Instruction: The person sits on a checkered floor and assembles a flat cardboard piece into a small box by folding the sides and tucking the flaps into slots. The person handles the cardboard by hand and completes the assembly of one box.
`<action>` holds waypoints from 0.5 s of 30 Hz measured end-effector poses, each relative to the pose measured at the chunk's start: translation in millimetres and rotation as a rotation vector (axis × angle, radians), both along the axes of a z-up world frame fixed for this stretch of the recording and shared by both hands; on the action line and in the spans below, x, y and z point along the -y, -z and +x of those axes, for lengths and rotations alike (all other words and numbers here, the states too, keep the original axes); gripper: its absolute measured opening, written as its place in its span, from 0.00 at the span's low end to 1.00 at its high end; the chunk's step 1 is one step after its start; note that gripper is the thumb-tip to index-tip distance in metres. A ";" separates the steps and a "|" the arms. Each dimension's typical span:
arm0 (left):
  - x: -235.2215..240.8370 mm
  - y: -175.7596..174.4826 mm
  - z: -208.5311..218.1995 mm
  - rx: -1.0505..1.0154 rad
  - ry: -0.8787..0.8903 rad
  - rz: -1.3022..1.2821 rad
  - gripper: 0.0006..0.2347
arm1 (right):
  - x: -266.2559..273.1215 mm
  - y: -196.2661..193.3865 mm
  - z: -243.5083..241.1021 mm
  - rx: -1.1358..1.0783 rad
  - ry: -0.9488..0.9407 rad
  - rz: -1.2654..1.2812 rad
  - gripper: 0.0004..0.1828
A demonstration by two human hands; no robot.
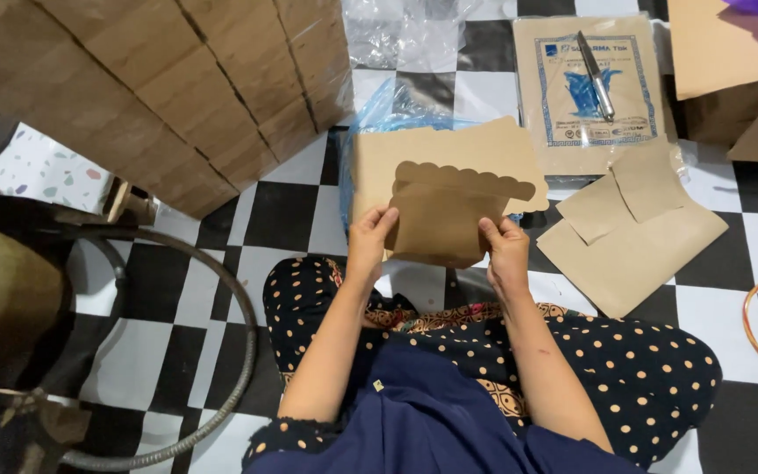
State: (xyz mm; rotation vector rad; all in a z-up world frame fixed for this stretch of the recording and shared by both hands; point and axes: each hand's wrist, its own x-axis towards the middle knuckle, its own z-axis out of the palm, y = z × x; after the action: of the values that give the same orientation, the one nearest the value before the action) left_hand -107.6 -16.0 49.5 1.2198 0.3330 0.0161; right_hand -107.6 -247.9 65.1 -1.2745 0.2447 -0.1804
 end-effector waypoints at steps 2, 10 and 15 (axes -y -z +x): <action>3.1 7.1 3.9 -0.012 0.021 -0.110 0.07 | 5.3 29.2 2.5 -0.004 -0.013 0.033 0.02; 28.7 0.2 5.8 0.086 -0.036 -0.334 0.14 | -5.9 13.3 -5.8 -0.041 0.032 0.087 0.08; 38.0 -17.9 -1.3 0.445 -0.183 0.986 0.12 | 22.7 123.2 15.7 -0.058 0.089 0.066 0.10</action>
State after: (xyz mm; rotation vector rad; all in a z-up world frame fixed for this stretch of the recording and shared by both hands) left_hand -108.9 -54.0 67.4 2.0969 0.0201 0.6663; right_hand -92.0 -270.6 -58.1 -1.2053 0.3547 -0.2098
